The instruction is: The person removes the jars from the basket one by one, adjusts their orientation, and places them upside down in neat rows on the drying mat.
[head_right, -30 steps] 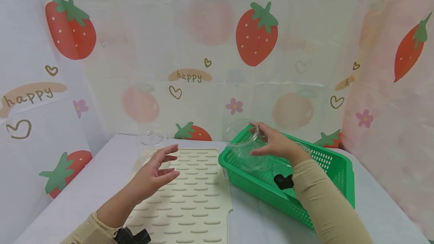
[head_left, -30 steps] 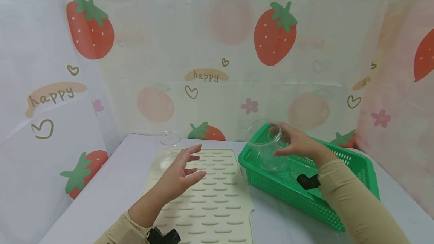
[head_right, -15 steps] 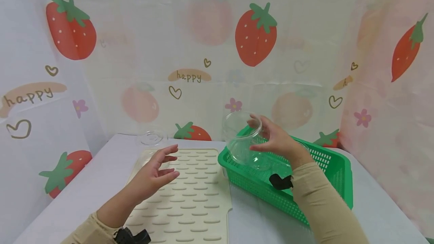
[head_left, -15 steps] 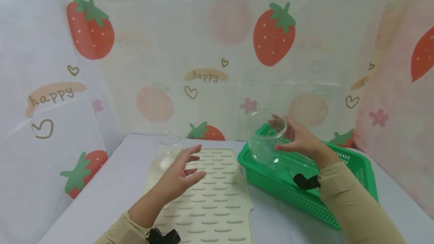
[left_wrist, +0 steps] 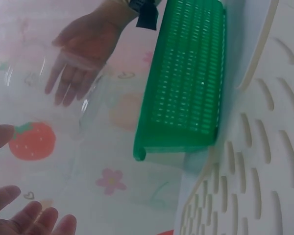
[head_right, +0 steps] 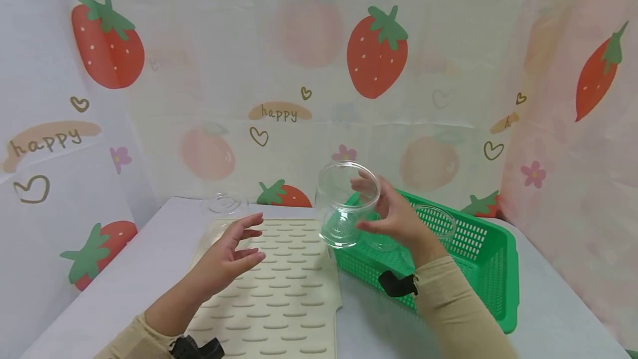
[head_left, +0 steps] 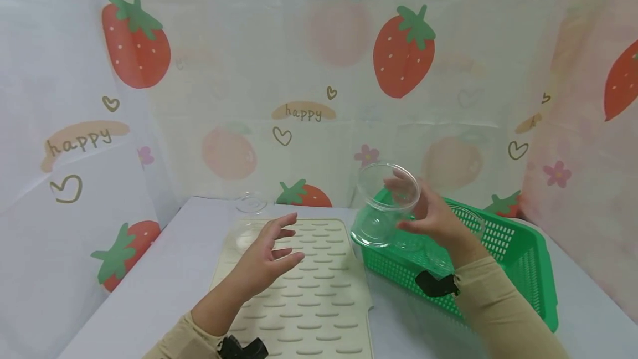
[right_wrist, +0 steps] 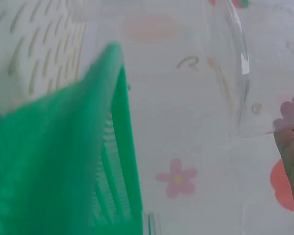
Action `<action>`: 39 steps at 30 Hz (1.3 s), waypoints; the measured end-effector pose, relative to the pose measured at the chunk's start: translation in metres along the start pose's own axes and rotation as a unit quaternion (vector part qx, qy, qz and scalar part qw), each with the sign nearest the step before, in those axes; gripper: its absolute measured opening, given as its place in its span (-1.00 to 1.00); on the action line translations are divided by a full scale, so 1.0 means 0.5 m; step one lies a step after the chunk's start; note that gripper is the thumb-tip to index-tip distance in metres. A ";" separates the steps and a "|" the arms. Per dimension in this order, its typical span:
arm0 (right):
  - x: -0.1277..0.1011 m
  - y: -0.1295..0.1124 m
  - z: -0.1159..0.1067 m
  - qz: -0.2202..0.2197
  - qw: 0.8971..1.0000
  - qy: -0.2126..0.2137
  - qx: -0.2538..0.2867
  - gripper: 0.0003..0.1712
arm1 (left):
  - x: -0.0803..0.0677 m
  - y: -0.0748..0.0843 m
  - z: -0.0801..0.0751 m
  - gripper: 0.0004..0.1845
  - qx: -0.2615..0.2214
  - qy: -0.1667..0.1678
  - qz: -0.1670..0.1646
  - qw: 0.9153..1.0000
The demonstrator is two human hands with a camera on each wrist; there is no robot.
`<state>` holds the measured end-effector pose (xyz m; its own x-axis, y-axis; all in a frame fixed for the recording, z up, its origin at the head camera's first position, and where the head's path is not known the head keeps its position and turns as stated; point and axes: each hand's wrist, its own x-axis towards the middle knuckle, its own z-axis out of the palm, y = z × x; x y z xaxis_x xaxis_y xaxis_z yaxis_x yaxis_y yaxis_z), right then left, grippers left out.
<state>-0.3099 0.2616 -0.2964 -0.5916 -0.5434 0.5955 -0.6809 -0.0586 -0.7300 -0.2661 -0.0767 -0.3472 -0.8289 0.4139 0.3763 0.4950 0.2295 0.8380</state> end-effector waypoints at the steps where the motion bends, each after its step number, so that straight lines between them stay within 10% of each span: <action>1: 0.000 0.001 0.006 -0.007 1.000 0.000 0.011 0.01 | 0.000 0.000 0.001 -0.28 -0.002 -0.001 0.000 1.000; 23: 0.040 0.017 0.114 -0.072 0.992 -0.016 0.098 -0.02 | 0.006 -0.008 0.035 -0.28 -0.168 0.002 0.025 0.985; 31: 0.063 0.012 0.142 -0.086 0.989 -0.011 0.118 0.01 | 0.017 -0.011 0.050 -0.28 -0.387 -0.001 0.011 0.922; 39: 0.076 0.016 0.167 -0.080 0.984 -0.019 0.156 0.01 | 0.017 -0.018 0.060 -0.21 -0.480 -0.027 0.055 0.875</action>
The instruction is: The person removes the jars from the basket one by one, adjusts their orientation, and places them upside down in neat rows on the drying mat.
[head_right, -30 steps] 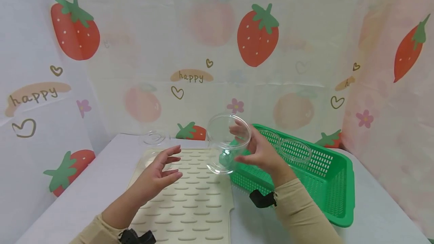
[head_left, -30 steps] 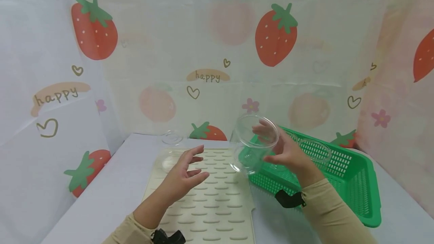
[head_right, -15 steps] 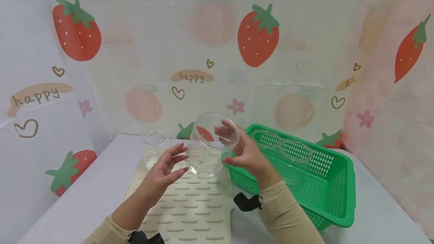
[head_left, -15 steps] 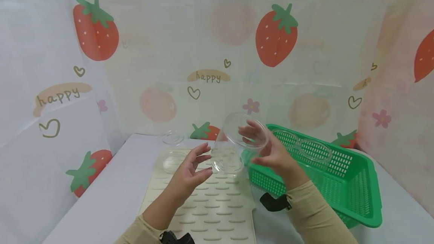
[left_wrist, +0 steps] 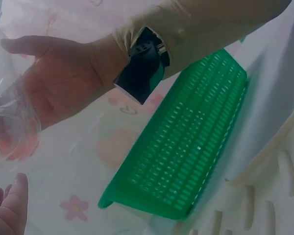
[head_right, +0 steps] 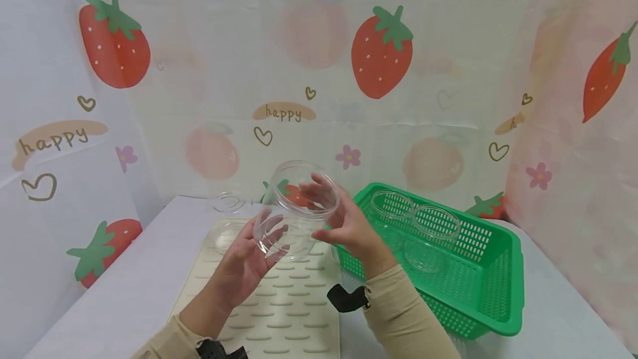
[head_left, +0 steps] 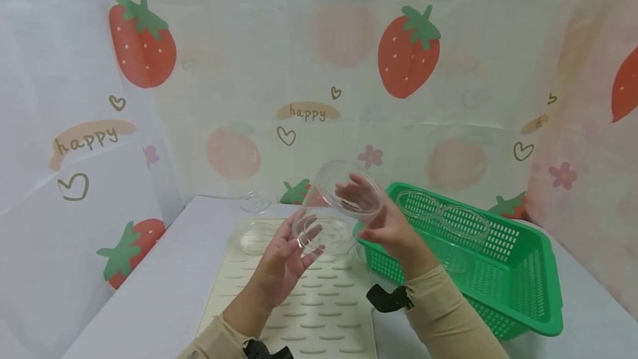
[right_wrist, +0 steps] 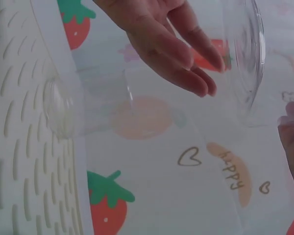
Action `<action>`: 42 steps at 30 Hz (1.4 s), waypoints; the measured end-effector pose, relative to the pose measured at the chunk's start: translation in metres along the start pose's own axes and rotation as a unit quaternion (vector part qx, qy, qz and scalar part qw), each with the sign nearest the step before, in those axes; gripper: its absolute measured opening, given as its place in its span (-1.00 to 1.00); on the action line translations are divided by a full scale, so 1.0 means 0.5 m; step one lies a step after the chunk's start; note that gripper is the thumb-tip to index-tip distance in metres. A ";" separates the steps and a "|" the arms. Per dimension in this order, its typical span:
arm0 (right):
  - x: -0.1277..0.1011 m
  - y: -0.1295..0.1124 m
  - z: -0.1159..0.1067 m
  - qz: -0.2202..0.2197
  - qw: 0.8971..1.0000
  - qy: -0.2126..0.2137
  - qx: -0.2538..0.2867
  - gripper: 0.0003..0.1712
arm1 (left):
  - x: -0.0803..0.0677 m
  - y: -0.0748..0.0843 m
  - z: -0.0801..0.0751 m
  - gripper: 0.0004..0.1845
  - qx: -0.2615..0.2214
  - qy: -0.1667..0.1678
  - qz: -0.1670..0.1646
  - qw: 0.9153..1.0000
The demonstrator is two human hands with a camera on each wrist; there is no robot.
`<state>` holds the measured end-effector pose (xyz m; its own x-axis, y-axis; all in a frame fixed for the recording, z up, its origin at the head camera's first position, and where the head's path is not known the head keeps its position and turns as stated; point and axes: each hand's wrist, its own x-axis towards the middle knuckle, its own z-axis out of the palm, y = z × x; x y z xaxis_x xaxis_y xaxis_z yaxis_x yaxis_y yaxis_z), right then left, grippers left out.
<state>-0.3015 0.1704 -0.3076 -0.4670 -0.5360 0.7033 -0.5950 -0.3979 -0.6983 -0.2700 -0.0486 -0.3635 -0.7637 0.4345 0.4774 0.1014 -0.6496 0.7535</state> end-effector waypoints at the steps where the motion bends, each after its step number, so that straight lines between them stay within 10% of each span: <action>1: 0.001 0.001 0.003 0.002 1.000 -0.001 0.007 0.01 | 0.000 -0.002 -0.001 -0.23 -0.007 -0.008 0.004 1.000; 23: 0.011 0.020 0.039 -0.005 0.998 0.017 0.063 -0.01 | -0.005 -0.013 -0.006 -0.03 -0.060 -0.102 0.044 0.992; 42: -0.008 0.020 0.012 0.044 0.995 0.038 0.082 0.08 | -0.010 0.013 -0.005 0.03 0.011 -0.001 0.056 0.998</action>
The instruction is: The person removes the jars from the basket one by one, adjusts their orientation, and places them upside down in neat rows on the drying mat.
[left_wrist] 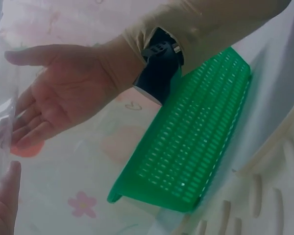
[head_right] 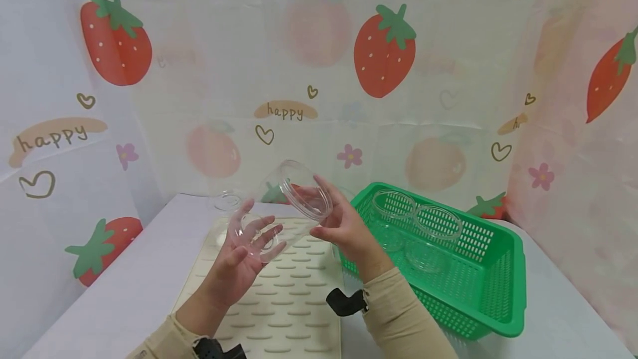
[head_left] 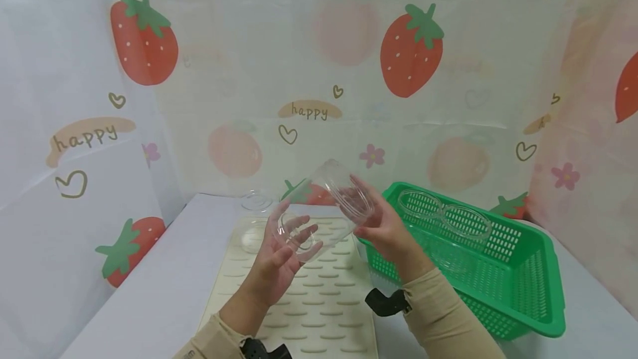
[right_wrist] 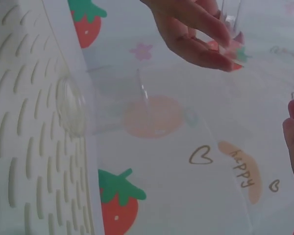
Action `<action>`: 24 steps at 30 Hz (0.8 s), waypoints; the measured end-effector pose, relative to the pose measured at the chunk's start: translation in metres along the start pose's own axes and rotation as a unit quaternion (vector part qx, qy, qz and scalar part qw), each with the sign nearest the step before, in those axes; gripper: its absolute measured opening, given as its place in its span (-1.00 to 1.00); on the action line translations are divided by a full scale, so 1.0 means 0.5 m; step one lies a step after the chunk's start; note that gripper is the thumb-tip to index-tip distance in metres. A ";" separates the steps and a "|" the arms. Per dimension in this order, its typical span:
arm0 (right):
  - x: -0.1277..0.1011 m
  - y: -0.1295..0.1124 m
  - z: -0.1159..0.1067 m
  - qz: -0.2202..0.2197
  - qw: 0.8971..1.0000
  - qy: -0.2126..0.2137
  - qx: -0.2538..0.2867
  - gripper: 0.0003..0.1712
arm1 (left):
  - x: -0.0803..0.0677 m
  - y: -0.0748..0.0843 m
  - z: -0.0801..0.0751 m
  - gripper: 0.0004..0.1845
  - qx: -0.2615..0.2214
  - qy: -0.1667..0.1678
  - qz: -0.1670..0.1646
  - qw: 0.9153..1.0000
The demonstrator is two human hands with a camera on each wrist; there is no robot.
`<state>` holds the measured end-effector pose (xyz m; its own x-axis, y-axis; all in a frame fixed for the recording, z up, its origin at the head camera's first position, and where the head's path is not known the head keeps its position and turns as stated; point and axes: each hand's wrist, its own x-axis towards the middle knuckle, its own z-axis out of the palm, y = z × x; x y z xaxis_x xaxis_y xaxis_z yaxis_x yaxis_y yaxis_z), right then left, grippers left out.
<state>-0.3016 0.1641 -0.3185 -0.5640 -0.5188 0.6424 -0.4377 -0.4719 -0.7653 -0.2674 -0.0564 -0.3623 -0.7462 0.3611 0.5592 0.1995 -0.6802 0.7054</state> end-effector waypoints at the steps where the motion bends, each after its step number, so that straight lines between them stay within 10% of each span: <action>1: -0.001 -0.002 -0.004 0.001 1.000 -0.001 -0.004 0.08 | 0.000 0.001 0.000 0.03 0.003 0.002 0.000 1.000; 16: -0.005 -0.062 -0.043 -0.012 0.990 0.005 -0.139 -0.04 | -0.010 0.025 -0.020 0.02 0.105 0.074 -0.031 0.991; 24: -0.003 -0.091 -0.033 0.004 0.982 -0.011 -0.187 -0.01 | -0.014 0.043 -0.027 -0.06 0.238 0.117 -0.102 0.959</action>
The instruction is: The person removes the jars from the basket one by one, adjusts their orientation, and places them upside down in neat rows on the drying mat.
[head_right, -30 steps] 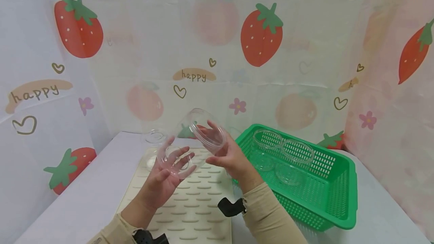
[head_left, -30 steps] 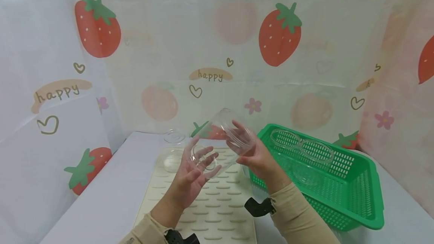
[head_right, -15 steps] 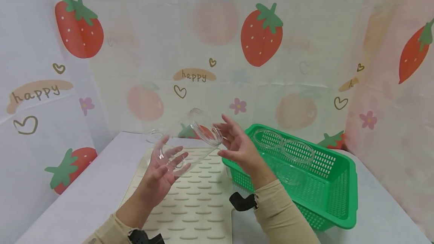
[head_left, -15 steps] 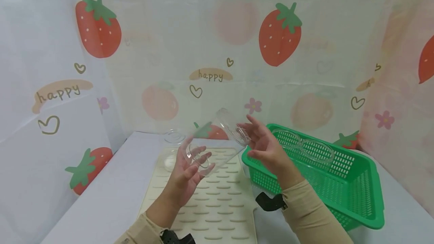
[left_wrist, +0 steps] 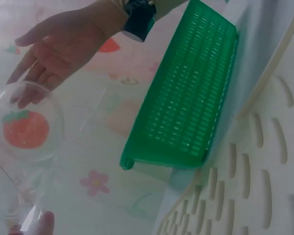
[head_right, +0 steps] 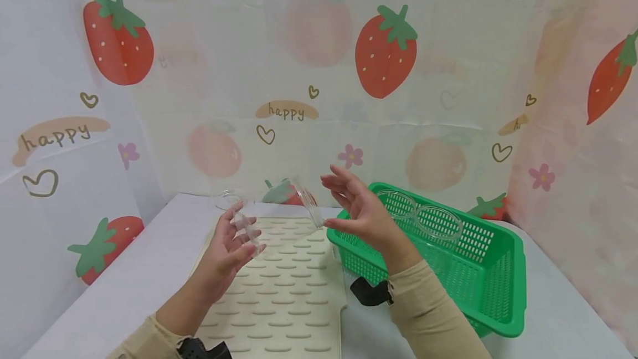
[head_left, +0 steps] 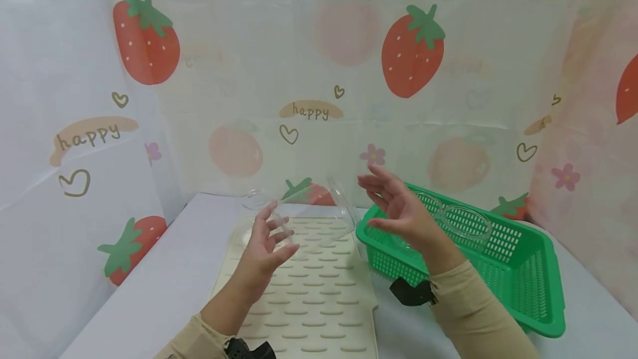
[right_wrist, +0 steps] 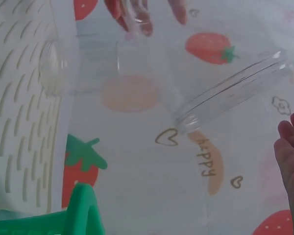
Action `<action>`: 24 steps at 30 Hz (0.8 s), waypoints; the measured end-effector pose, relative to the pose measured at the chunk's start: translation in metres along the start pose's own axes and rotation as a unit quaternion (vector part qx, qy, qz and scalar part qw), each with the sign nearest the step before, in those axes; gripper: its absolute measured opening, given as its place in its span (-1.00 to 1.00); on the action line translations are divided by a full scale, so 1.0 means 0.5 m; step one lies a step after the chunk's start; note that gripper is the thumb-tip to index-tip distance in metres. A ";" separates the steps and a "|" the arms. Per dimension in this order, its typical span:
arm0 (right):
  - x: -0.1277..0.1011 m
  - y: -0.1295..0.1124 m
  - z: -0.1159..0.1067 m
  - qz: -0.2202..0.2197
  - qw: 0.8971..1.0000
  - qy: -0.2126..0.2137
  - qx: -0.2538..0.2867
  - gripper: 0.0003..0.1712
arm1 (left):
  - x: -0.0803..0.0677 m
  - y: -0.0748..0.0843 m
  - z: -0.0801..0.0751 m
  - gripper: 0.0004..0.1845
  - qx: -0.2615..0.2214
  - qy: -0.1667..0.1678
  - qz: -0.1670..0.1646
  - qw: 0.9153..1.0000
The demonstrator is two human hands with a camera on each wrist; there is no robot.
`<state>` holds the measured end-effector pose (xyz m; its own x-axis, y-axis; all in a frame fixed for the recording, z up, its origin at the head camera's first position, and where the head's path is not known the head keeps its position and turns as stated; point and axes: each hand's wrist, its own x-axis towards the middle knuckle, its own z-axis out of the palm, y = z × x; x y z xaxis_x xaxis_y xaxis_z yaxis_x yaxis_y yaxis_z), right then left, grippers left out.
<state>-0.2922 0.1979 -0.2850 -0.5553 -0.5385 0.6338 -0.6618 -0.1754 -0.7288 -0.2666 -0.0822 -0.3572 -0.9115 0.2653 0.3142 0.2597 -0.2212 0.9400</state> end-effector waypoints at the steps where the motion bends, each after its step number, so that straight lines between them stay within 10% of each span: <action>1: 0.001 -0.006 0.002 0.003 1.000 -0.003 -0.007 -0.02 | -0.001 0.001 0.001 -0.06 0.024 0.007 -0.009 1.000; 13: 0.017 -0.011 0.039 0.050 0.988 -0.057 -0.135 -0.08 | -0.014 0.006 0.008 -0.01 0.216 0.014 -0.040 0.975; 24: 0.011 0.018 0.082 0.137 0.950 -0.136 -0.247 -0.04 | -0.022 0.015 0.013 0.04 0.338 -0.016 -0.019 0.941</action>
<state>-0.2806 0.1595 -0.2987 -0.6350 -0.7125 0.2985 -0.7038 0.3743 -0.6037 -0.2527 -0.0808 -0.3528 -0.9171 0.2906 0.2730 0.3806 0.4342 0.8165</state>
